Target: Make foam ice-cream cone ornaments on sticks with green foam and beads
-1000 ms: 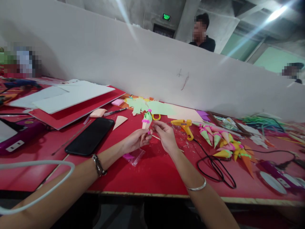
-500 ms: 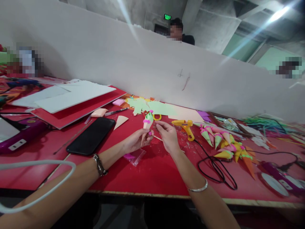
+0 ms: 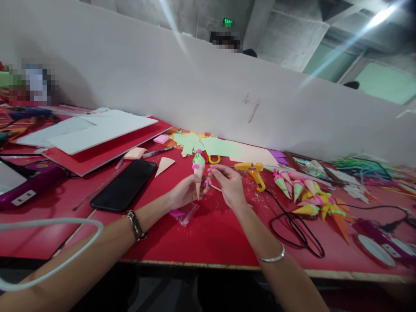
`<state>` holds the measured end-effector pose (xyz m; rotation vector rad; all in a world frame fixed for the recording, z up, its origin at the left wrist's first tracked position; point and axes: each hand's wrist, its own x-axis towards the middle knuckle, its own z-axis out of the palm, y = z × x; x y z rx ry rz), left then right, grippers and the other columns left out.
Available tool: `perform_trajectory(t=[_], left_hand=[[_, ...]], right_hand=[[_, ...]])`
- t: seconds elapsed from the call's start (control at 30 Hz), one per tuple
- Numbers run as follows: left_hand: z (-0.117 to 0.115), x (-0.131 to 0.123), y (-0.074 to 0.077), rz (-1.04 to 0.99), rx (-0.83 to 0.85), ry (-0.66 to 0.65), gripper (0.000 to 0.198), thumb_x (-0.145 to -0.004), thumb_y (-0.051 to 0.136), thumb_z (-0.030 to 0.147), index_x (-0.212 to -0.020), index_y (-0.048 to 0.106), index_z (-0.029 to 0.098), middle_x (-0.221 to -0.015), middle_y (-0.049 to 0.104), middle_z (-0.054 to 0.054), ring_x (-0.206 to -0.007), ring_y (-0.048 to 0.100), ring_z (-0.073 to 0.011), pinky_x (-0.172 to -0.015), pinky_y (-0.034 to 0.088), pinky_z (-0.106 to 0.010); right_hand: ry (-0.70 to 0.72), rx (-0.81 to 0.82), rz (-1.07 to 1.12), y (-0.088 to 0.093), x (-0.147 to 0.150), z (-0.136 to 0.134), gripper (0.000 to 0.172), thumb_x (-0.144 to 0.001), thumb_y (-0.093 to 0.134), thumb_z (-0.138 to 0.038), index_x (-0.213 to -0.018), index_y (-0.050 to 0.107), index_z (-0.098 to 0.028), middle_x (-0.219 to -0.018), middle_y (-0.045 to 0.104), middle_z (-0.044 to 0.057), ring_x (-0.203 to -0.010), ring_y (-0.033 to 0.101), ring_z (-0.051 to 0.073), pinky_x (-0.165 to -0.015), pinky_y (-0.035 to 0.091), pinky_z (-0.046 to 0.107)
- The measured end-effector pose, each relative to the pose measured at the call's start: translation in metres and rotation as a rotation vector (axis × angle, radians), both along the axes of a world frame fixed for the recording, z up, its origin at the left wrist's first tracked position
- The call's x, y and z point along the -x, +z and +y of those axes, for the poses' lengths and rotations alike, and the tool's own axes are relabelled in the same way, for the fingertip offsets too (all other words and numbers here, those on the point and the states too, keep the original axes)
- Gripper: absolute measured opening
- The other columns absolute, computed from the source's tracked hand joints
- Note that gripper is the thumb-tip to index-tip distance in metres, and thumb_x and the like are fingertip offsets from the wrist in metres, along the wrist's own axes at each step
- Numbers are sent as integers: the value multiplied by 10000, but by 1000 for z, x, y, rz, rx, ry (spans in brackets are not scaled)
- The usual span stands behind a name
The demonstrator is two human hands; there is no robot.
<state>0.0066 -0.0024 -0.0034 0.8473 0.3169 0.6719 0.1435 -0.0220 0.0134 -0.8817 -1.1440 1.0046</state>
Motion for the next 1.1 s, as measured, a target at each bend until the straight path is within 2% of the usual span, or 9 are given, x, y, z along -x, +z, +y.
perform_trajectory(t=[0.13,0.3,0.4,0.63,0.9,1.1], left_hand=[[0,-2,-2,14,-23,-38,172,-697,378,205,-770,520,139,-605,471,-7,-538,413,-82,-522,322,-185],[-2,-4,-4,47,-66,-84,159,-705,370,193,-748,512,136,-598,485,-16,-570,437,-94,-530,319,-190],[-3,-5,-3,72,-94,-83,178,-702,358,187,-751,521,135,-587,480,-13,-565,430,-98,-522,314,-196],[-4,-6,-2,113,-159,-56,219,-632,369,163,-471,509,115,-536,484,-39,-589,429,-105,-523,312,-205],[-5,-8,-2,125,-116,-72,190,-606,377,149,-434,456,137,-466,467,-5,-487,407,-84,-518,323,-212],[-8,-9,3,135,-122,-30,131,-574,381,127,-467,454,142,-455,465,9,-459,395,-80,-477,309,-204]], right_hand=[[-59,-55,-32,3,1,-2,87,-657,626,-257,-732,639,-215,-653,627,-22,-551,553,89,-563,474,233],[-78,-91,-66,6,2,-4,145,-667,617,-238,-809,646,-231,-819,654,-2,-757,598,130,-710,479,269],[-102,-140,-113,8,2,-7,126,-696,593,-233,-813,640,-230,-817,643,2,-760,598,132,-725,475,274],[-143,-296,-373,8,4,-9,72,-717,579,-208,-754,641,-217,-811,541,9,-762,549,114,-667,465,232],[-182,-313,-443,4,5,-7,88,-715,591,-242,-775,655,-244,-831,494,10,-788,528,121,-678,454,240],[-177,-293,-430,4,4,-6,108,-738,558,-251,-772,661,-245,-844,508,16,-824,523,131,-709,449,258]])
